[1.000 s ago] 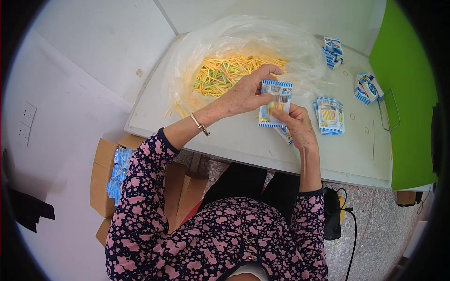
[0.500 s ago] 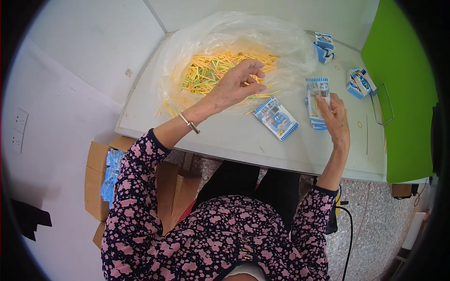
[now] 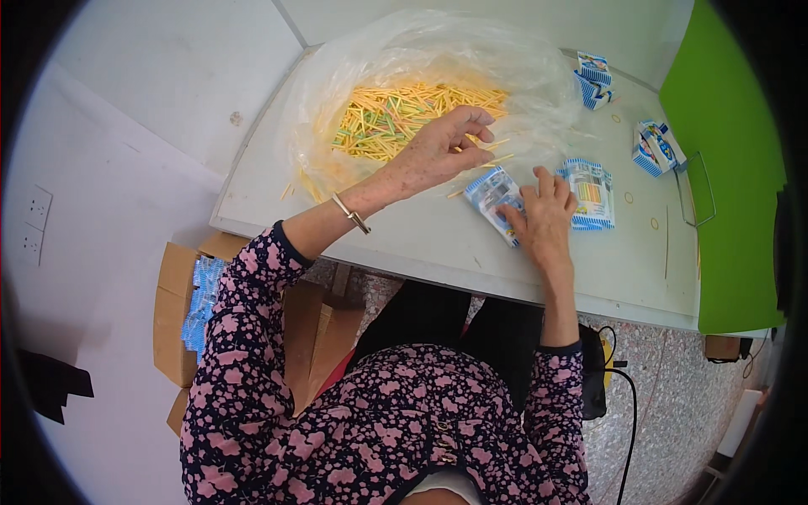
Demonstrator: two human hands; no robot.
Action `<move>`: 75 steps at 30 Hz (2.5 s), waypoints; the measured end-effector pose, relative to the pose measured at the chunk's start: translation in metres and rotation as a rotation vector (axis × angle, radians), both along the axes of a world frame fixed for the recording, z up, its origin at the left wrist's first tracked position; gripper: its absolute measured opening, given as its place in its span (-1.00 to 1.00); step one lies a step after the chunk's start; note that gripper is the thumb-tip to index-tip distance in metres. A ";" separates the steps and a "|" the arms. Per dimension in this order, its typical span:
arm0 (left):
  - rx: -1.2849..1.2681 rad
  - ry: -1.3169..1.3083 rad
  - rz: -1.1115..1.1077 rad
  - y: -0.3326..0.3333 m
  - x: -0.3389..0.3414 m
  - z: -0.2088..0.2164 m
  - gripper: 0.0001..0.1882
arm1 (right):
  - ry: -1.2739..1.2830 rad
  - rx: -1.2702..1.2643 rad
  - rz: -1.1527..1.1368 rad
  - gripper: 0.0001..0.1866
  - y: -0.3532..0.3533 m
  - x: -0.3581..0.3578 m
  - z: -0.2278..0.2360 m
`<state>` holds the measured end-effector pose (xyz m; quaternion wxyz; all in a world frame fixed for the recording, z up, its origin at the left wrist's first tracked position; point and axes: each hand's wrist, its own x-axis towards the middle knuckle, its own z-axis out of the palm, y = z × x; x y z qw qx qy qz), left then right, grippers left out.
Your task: Place yellow plastic sticks into individual blue plastic packets.
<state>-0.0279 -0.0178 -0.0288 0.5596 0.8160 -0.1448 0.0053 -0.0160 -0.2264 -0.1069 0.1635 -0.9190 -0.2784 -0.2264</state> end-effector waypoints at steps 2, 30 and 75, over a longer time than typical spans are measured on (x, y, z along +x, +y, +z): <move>0.005 -0.022 -0.019 0.000 0.000 0.001 -0.58 | 0.043 0.092 0.000 -0.77 0.003 -0.001 -0.006; 0.085 -0.081 0.130 -0.001 -0.017 -0.028 -0.83 | 0.711 0.922 0.344 -0.83 0.028 -0.012 0.022; 0.764 -0.580 0.417 -0.007 0.070 -0.086 -0.82 | 0.509 1.217 0.183 -0.78 -0.022 0.025 0.036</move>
